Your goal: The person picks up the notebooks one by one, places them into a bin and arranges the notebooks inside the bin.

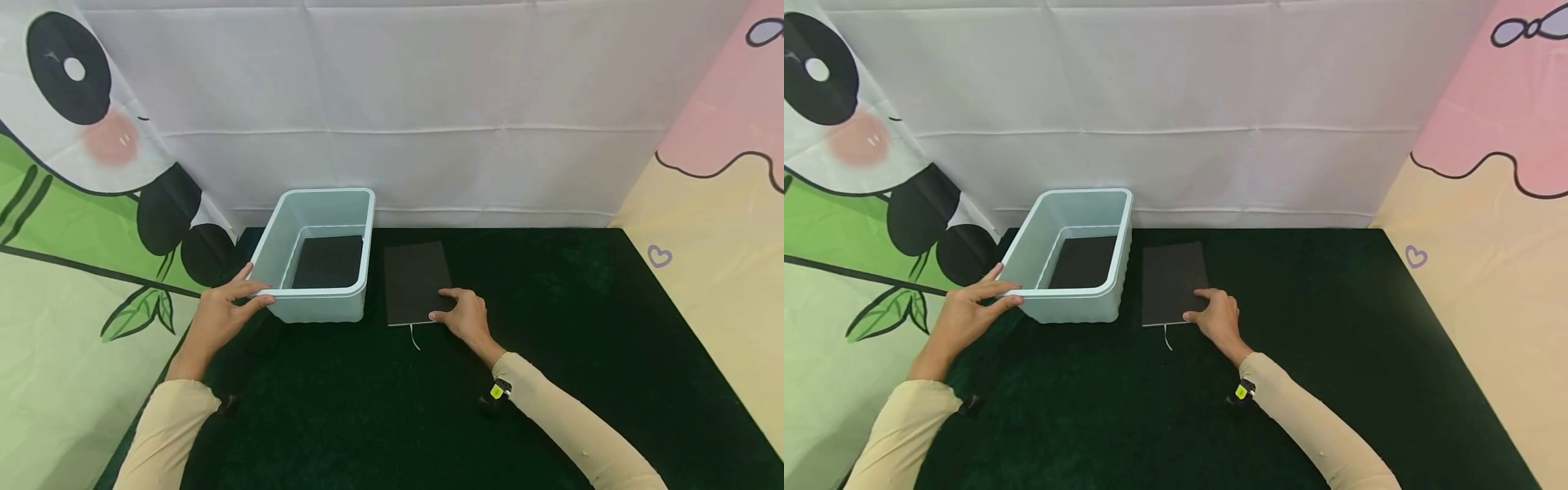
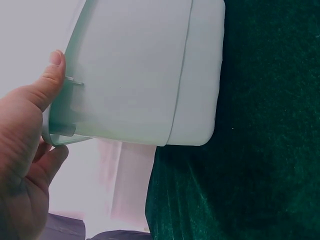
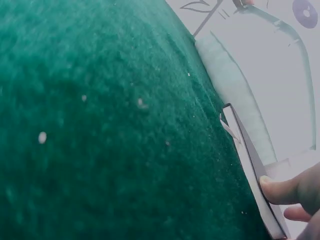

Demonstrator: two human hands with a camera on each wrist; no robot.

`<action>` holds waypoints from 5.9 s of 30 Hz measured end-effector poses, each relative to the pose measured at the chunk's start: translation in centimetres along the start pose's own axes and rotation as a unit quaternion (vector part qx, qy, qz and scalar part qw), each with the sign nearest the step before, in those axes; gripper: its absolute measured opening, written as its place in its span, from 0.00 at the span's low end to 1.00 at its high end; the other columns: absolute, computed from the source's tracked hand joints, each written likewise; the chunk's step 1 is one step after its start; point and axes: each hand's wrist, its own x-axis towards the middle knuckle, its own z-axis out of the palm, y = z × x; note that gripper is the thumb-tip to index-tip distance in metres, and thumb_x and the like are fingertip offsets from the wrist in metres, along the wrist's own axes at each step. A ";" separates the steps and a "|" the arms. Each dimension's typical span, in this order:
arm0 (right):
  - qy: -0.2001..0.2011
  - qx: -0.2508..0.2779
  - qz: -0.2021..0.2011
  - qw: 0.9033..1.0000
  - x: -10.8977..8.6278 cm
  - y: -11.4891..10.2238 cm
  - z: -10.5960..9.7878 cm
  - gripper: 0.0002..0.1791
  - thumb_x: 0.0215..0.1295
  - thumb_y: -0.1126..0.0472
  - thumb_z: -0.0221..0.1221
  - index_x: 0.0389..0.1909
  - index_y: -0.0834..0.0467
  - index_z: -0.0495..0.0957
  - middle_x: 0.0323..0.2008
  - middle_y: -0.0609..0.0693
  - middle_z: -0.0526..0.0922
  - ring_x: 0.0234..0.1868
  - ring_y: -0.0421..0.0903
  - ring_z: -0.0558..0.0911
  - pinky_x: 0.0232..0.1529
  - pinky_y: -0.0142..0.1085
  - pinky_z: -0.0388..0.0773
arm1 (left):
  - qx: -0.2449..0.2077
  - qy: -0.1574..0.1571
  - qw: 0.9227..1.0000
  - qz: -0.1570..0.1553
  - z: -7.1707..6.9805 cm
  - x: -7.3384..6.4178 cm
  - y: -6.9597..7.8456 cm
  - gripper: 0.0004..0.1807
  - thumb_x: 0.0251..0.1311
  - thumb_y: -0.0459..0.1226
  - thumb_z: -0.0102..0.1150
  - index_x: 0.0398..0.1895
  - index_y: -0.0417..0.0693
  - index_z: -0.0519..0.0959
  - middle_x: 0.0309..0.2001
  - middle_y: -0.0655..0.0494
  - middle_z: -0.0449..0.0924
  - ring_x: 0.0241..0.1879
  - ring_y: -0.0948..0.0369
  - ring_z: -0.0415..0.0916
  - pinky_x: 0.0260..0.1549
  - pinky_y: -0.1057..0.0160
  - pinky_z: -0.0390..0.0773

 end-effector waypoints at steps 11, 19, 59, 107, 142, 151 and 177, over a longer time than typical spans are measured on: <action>-0.036 0.029 0.053 0.998 0.0 -0.3 -0.7 0.31 0.53 0.60 0.78 0.60 0.57 0.83 0.69 0.64 0.73 0.59 0.57 0.77 0.56 0.51 0.75 | 0.001 -0.009 1.000 -0.006 0.2 0.1 0.0 0.14 0.61 0.41 0.73 0.47 0.44 0.89 0.62 0.41 0.80 0.71 0.44 0.67 0.51 0.35 0.74; -0.095 0.116 0.114 0.982 0.9 -0.4 -1.6 0.32 0.55 0.62 0.77 0.63 0.53 0.81 0.75 0.62 0.65 0.74 0.62 0.66 0.67 0.56 0.67 | 0.003 -0.007 1.000 0.002 0.1 0.4 0.1 0.14 0.61 0.41 0.73 0.47 0.44 0.89 0.65 0.41 0.76 0.70 0.42 0.69 0.50 0.35 0.75; -0.205 0.441 0.212 0.848 1.3 0.8 -4.9 0.36 0.67 0.70 0.65 0.75 0.53 0.67 0.82 0.58 0.47 0.54 0.44 0.81 0.52 0.35 0.78 | 0.009 -0.005 1.000 0.006 -0.2 0.1 -0.2 0.13 0.60 0.41 0.74 0.45 0.46 0.90 0.67 0.40 0.74 0.67 0.42 0.72 0.48 0.85 0.63; -0.191 0.534 0.115 0.816 2.5 -5.9 -11.4 0.39 0.66 0.76 0.63 0.77 0.57 0.64 0.57 0.48 0.86 0.50 0.42 0.88 0.47 0.30 0.81 | 0.016 -0.015 1.000 -0.005 -0.2 0.2 -0.2 0.12 0.60 0.41 0.74 0.45 0.48 0.90 0.68 0.41 0.73 0.68 0.40 0.71 0.51 0.38 0.77; -0.211 0.523 0.103 0.819 7.9 -14.4 -4.9 0.33 0.67 0.75 0.62 0.72 0.54 0.72 0.76 0.51 0.64 0.51 0.42 0.84 0.49 0.31 0.78 | 0.004 -0.016 1.000 -0.005 -0.2 0.4 -0.2 0.14 0.61 0.42 0.73 0.45 0.43 0.89 0.66 0.40 0.75 0.70 0.42 0.68 0.51 0.34 0.74; -0.211 0.502 0.118 0.831 8.6 -15.9 -2.6 0.32 0.64 0.74 0.66 0.68 0.53 0.76 0.80 0.52 0.57 0.50 0.42 0.84 0.50 0.34 0.77 | -0.007 -0.013 1.000 -0.009 -0.4 0.4 -0.3 0.14 0.61 0.42 0.73 0.45 0.43 0.89 0.61 0.40 0.80 0.71 0.43 0.66 0.53 0.33 0.73; -0.221 0.454 0.128 0.854 10.3 -17.6 1.2 0.32 0.61 0.73 0.69 0.66 0.54 0.78 0.80 0.52 0.57 0.74 0.48 0.69 0.69 0.44 0.68 | -0.014 -0.014 1.000 -0.020 -0.3 0.1 -0.2 0.14 0.60 0.41 0.73 0.45 0.43 0.89 0.69 0.39 0.72 0.70 0.39 0.68 0.54 0.33 0.73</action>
